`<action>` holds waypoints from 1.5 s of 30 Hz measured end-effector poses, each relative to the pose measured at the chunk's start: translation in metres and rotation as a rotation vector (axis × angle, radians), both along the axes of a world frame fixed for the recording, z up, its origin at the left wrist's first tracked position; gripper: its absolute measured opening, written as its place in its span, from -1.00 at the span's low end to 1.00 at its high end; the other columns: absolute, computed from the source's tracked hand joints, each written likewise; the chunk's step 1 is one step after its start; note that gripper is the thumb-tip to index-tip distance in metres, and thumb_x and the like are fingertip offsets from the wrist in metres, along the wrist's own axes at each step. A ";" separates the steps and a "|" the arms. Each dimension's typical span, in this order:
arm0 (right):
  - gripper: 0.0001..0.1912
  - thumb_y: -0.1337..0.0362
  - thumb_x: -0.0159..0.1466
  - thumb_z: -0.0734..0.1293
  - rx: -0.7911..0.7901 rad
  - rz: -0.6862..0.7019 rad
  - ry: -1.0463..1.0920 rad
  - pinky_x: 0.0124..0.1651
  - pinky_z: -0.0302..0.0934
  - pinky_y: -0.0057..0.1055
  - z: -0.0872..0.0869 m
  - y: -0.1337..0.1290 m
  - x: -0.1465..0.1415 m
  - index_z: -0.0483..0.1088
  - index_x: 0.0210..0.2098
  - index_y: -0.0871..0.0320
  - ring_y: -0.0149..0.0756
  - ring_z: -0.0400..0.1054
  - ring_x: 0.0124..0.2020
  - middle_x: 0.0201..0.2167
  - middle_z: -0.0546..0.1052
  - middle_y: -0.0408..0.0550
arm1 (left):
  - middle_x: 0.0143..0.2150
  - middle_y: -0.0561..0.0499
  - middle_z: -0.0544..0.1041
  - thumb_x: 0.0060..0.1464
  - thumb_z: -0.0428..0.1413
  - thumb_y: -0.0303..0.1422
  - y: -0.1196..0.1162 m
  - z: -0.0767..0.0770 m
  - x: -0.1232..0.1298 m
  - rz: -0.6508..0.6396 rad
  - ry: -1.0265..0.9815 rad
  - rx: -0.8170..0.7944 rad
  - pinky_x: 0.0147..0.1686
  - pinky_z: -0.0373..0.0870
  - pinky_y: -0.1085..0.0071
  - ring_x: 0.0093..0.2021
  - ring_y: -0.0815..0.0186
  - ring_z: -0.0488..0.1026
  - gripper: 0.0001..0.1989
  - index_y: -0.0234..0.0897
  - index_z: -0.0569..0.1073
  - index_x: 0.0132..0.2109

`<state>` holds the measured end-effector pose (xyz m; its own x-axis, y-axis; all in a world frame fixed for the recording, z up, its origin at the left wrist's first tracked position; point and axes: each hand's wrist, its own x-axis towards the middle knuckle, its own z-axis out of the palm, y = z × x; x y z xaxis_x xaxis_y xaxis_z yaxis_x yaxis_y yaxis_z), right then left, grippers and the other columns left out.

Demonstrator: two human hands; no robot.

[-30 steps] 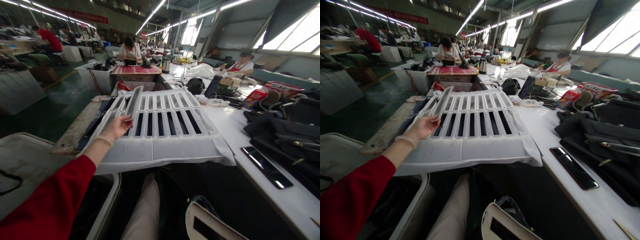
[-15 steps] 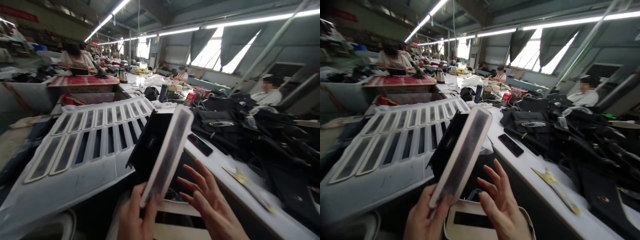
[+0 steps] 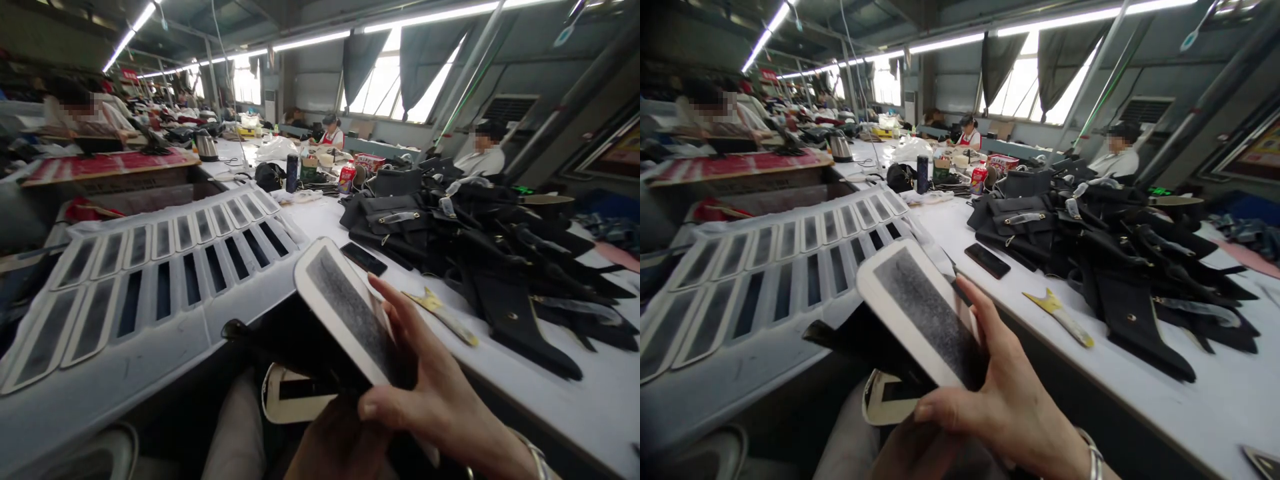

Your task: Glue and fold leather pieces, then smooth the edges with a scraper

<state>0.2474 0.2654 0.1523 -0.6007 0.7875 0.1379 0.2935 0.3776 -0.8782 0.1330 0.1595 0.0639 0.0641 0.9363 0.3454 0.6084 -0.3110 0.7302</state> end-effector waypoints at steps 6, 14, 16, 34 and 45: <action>-0.15 0.22 0.06 0.45 0.165 0.030 0.002 -0.04 0.33 -0.16 0.002 0.014 0.016 0.06 0.28 -0.09 -0.05 0.39 -0.05 -0.01 0.43 -0.05 | -0.27 0.17 0.62 0.12 0.20 -0.41 -0.014 0.019 -0.054 0.261 0.041 0.314 -0.33 0.51 0.48 -0.38 0.32 0.56 -0.67 0.05 0.42 0.00; -0.12 0.24 0.06 0.46 0.205 0.076 0.031 0.04 0.27 -0.24 -0.029 0.030 0.017 0.02 0.28 -0.09 -0.11 0.34 0.00 0.06 0.39 -0.07 | 0.16 -0.02 0.42 0.02 0.28 -0.15 -0.005 0.040 -0.105 0.566 -0.128 -0.002 -0.39 0.51 0.41 -0.44 0.39 0.46 -0.22 0.09 0.12 0.32; -0.11 0.23 0.05 0.47 0.249 0.092 0.031 -0.02 0.29 -0.27 -0.034 0.032 0.015 0.01 0.29 -0.09 -0.14 0.35 -0.06 0.02 0.39 -0.08 | -0.02 0.05 0.53 0.06 0.24 -0.18 0.001 0.035 -0.107 0.533 -0.181 -0.042 -0.34 0.52 0.43 -0.38 0.35 0.52 -0.40 0.04 0.25 0.22; -0.05 0.30 0.15 0.41 0.627 0.190 -0.448 0.02 0.27 -0.01 -0.072 0.039 0.030 -0.14 0.39 -0.08 -0.04 0.22 -0.01 0.00 0.24 0.06 | 0.11 -0.09 0.40 0.05 0.17 -0.49 0.000 -0.035 -0.087 0.392 0.115 -0.268 0.20 0.21 0.00 0.18 0.04 0.29 -0.77 -0.16 0.52 -0.13; -0.09 0.33 0.09 0.45 0.643 0.342 -0.427 0.06 0.23 -0.04 -0.094 0.028 0.005 -0.03 0.33 0.03 -0.02 0.31 0.01 0.05 0.41 0.05 | 0.13 -0.16 0.47 0.21 -0.01 0.04 -0.034 -0.073 -0.094 0.594 -0.945 -0.440 0.20 0.27 0.18 0.20 0.07 0.36 -0.52 -0.22 0.40 0.06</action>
<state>0.2524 0.2930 0.0584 -0.8941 0.3986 0.2044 0.3300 0.8946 -0.3012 0.0390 0.1256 -0.0095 -0.5246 0.7832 -0.3338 -0.2617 0.2247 0.9386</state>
